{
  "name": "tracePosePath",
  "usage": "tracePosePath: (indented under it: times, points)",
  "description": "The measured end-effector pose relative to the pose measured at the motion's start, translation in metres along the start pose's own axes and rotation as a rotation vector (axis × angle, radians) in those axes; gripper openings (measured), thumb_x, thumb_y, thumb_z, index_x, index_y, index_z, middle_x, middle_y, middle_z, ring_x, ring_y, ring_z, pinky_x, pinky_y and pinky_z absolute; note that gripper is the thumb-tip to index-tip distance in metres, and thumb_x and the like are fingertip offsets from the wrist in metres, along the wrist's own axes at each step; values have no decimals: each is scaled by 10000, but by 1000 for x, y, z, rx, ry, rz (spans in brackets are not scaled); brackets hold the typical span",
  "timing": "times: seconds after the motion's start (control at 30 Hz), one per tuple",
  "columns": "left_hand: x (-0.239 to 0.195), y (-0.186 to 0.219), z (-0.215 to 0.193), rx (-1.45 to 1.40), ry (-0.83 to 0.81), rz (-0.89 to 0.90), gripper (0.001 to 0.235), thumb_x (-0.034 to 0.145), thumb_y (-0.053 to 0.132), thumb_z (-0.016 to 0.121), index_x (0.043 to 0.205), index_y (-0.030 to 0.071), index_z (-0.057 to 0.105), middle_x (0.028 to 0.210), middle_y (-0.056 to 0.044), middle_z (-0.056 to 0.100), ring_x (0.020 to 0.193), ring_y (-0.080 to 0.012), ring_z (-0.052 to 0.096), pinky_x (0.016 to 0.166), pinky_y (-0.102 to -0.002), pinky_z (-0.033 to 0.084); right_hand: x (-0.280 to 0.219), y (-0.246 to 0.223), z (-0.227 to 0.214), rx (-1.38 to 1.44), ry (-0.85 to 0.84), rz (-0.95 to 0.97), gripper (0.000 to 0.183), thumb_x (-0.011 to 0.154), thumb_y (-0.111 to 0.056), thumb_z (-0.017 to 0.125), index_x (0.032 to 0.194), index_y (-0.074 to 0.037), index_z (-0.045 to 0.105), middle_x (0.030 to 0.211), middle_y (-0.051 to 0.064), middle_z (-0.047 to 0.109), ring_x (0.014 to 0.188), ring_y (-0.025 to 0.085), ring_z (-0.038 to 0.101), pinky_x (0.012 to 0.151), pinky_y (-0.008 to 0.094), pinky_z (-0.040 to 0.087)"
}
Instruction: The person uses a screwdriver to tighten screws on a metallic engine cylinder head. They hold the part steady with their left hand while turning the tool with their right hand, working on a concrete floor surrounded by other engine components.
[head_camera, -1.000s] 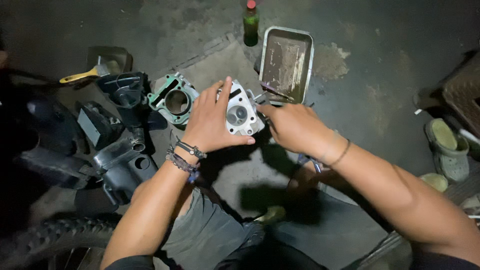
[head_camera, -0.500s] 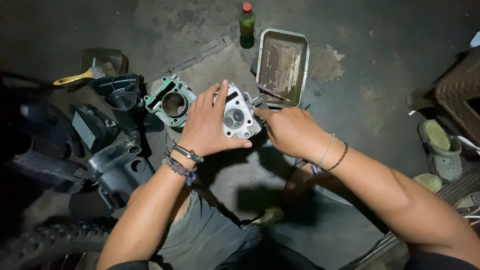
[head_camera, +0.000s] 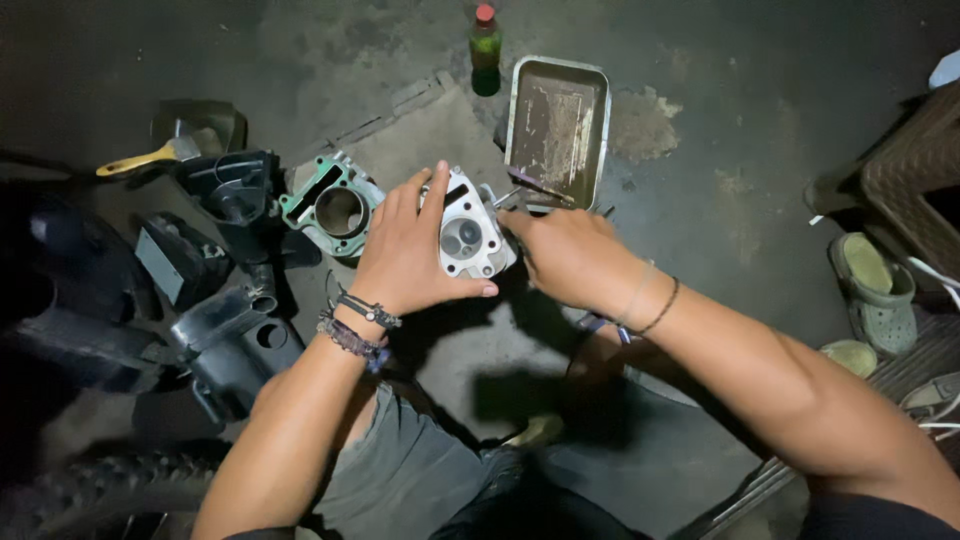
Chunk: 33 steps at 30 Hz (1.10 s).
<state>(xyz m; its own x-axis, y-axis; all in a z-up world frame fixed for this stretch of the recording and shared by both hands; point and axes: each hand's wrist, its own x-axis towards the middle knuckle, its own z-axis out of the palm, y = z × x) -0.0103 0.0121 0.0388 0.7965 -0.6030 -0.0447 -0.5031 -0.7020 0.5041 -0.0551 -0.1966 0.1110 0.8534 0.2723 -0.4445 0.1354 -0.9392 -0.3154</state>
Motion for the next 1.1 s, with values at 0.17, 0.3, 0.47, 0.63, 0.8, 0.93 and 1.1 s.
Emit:
tracePosePath:
  times: [0.17, 0.3, 0.47, 0.63, 0.8, 0.93, 1.1]
  points:
    - [1, -3, 4, 45, 32, 7, 1468, 538, 764, 880, 1598, 4, 208, 1469, -299, 404, 1378, -467, 405, 1159, -576, 252, 3, 5, 6, 16, 11, 1, 475, 941, -109, 529, 1407, -30, 585, 992, 311, 739, 948, 528, 720, 810, 614, 575]
    - [1, 11, -8, 64, 61, 7, 1426, 554, 814, 845, 1559, -25, 281, 1472, -327, 398, 1413, -488, 365, 1175, -636, 167, 4, 4, 9, 1, 25, 21, 493, 943, -167, 516, 1426, -92, 578, 1020, 310, 731, 1007, 531, 702, 858, 631, 558]
    - [2, 10, 0, 56, 94, 32, 1419, 566, 832, 821, 1536, -55, 284, 1525, -342, 340, 1439, -492, 334, 1189, -623, 174, 3, -2, 9, -22, 8, 35, 509, 943, -173, 494, 1444, -109, 558, 1019, 308, 727, 1019, 540, 690, 864, 627, 555]
    - [3, 11, -2, 43, 61, 15, 1422, 584, 841, 786, 1568, -34, 247, 1534, -330, 360, 1431, -467, 371, 1191, -597, 187, 0, -6, 7, -101, 13, 29, 507, 932, -176, 542, 1434, -114, 576, 995, 301, 743, 986, 510, 722, 839, 607, 578]
    - [3, 5, 5, 61, 110, 61, 1416, 580, 823, 790, 1572, -29, 244, 1526, -324, 362, 1392, -484, 402, 1167, -607, 230, 4, -1, 12, -51, 9, 42, 491, 931, -161, 462, 1409, -123, 570, 997, 300, 735, 1000, 528, 703, 863, 613, 564]
    - [2, 12, -5, 40, 51, 23, 1408, 610, 823, 766, 1587, -18, 197, 1547, -320, 329, 1414, -480, 373, 1176, -604, 213, 3, -3, 9, -73, 13, 28, 497, 929, -164, 476, 1418, -144, 566, 981, 299, 737, 994, 515, 713, 848, 602, 570]
    - [0, 13, -7, 26, 38, 13, 1374, 616, 784, 780, 1592, 6, 206, 1549, -301, 333, 1421, -456, 367, 1185, -585, 192, 0, -4, 3, -65, -17, 32, 486, 924, -140, 487, 1399, -94, 574, 1009, 307, 739, 1005, 512, 714, 846, 593, 580]
